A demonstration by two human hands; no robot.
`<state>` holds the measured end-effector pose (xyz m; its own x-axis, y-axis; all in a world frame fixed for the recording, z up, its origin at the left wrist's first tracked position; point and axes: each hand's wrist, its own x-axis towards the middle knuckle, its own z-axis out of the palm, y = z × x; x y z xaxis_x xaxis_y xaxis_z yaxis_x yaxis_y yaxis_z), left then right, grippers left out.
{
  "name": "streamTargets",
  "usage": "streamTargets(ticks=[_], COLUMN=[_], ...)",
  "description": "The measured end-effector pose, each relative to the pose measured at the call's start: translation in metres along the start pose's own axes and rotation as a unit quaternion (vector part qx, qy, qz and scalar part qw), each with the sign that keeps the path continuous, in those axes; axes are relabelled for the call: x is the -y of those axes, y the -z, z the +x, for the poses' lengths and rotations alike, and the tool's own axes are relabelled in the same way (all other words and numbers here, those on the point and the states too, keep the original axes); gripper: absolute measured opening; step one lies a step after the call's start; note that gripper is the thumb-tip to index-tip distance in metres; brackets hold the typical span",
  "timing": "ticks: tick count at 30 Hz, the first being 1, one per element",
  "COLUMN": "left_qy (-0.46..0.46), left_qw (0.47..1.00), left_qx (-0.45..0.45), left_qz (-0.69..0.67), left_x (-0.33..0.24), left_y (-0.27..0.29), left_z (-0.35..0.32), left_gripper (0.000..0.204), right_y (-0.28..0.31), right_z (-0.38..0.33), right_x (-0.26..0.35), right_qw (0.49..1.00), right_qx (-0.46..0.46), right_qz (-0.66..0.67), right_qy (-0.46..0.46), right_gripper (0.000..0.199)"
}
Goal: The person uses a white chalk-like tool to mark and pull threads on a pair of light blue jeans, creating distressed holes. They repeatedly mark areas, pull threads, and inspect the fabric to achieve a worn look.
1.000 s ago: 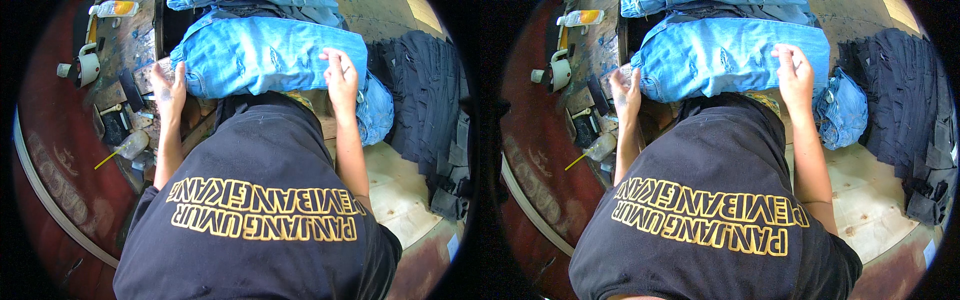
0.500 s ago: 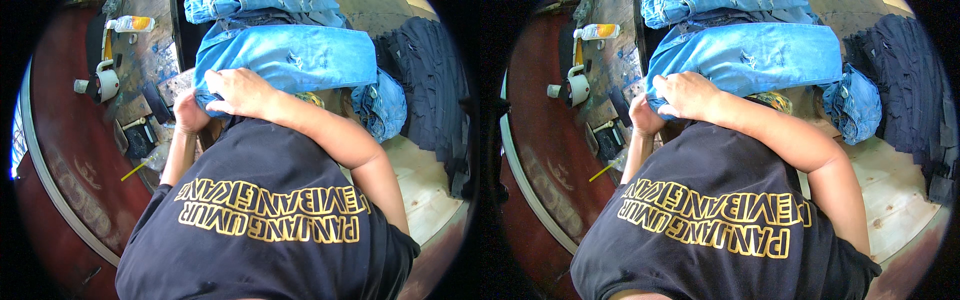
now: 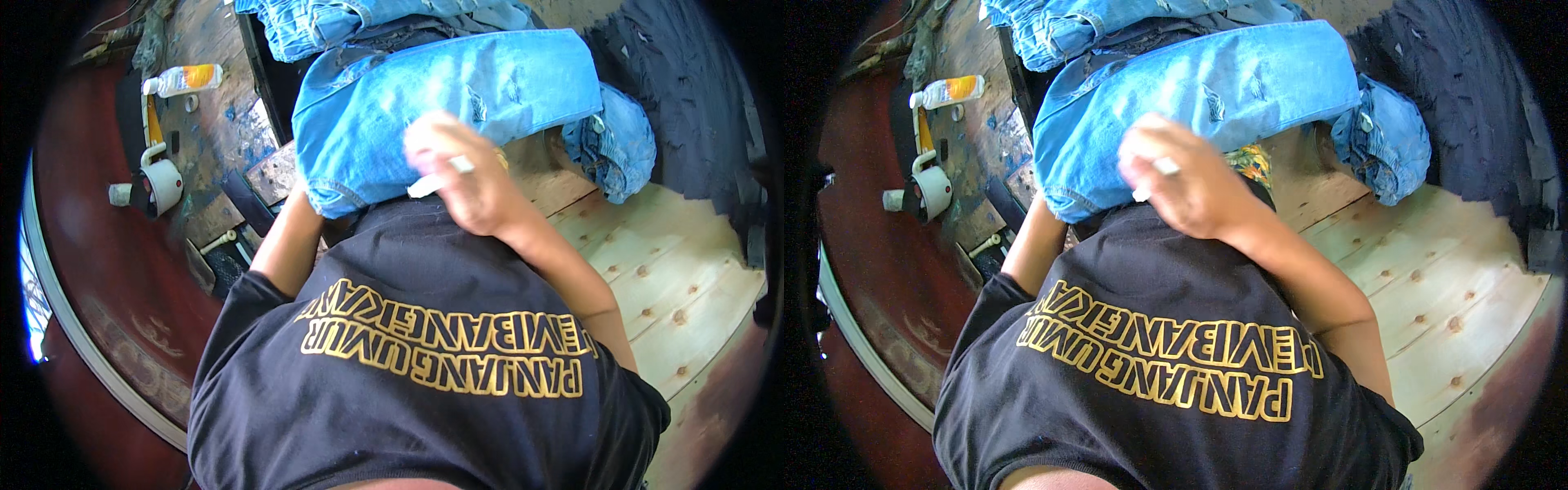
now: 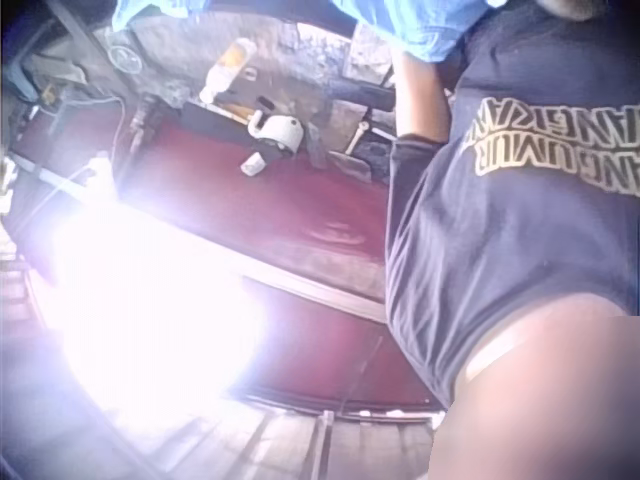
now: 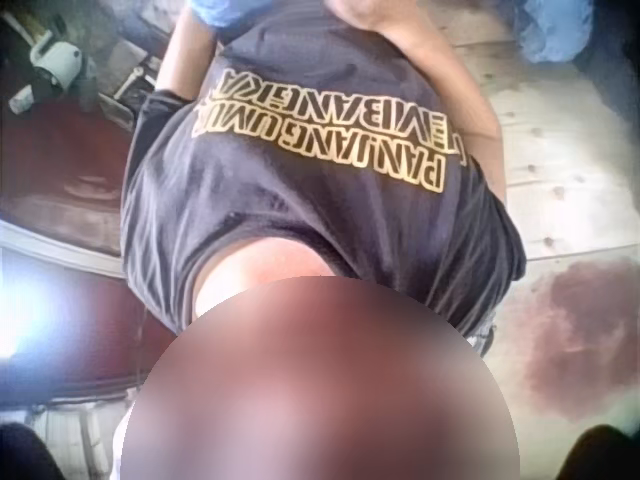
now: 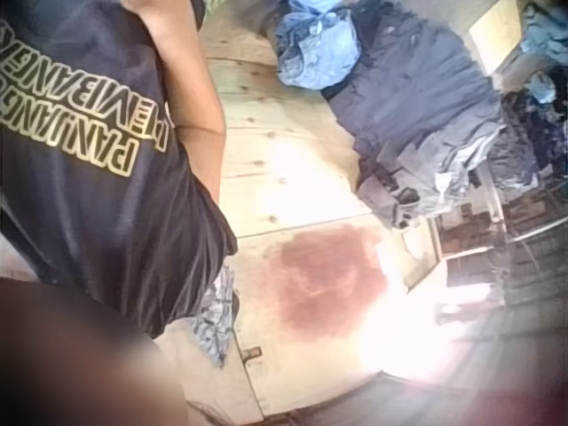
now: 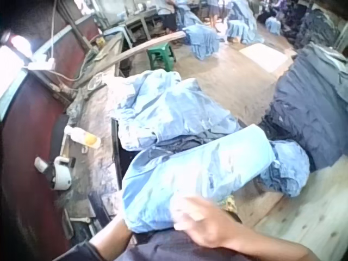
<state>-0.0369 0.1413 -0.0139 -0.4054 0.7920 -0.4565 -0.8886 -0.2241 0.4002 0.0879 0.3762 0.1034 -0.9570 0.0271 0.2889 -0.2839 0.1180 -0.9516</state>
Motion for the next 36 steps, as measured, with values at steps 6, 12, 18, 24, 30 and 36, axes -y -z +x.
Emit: streamTargets(ticks=[6, 12, 18, 24, 30, 36], left_qy=[0.01, 0.021, 0.027, 0.025, 0.025, 0.03], left_qw=[1.0, 0.999, 0.999, 0.999, 0.999, 0.999], left_qx=[-0.006, -0.004, 0.004, 0.005, 0.003, 0.004], left_qz=[0.016, 0.024, 0.031, 0.035, 0.042, 0.043], left_x=[-0.007, -0.003, 0.0, 0.0, 0.001, 0.002], left_y=[0.006, 0.003, 0.004, 0.002, 0.002, 0.002], left_z=[-0.02, -0.031, -0.031, -0.033, -0.035, -0.035], left_gripper=[0.06, 0.062, 0.063, 0.064, 0.065, 0.067], right_y=[0.032, 0.024, 0.013, 0.007, 0.004, 0.003], right_z=[-0.048, -0.051, -0.061, -0.073, -0.088, -0.085], right_x=[-0.001, 0.008, 0.007, 0.006, 0.003, 0.0], right_qw=[0.951, 0.96, 0.954, 0.964, 0.953, 0.953], right_qx=[-0.228, -0.155, -0.239, -0.211, -0.226, -0.237], right_qz=[0.045, 0.038, -0.05, 0.03, -0.006, 0.064], right_qy=[-0.203, -0.229, -0.172, -0.16, -0.204, -0.177], right_gripper=[0.024, 0.013, 0.012, 0.011, 0.011, 0.015])
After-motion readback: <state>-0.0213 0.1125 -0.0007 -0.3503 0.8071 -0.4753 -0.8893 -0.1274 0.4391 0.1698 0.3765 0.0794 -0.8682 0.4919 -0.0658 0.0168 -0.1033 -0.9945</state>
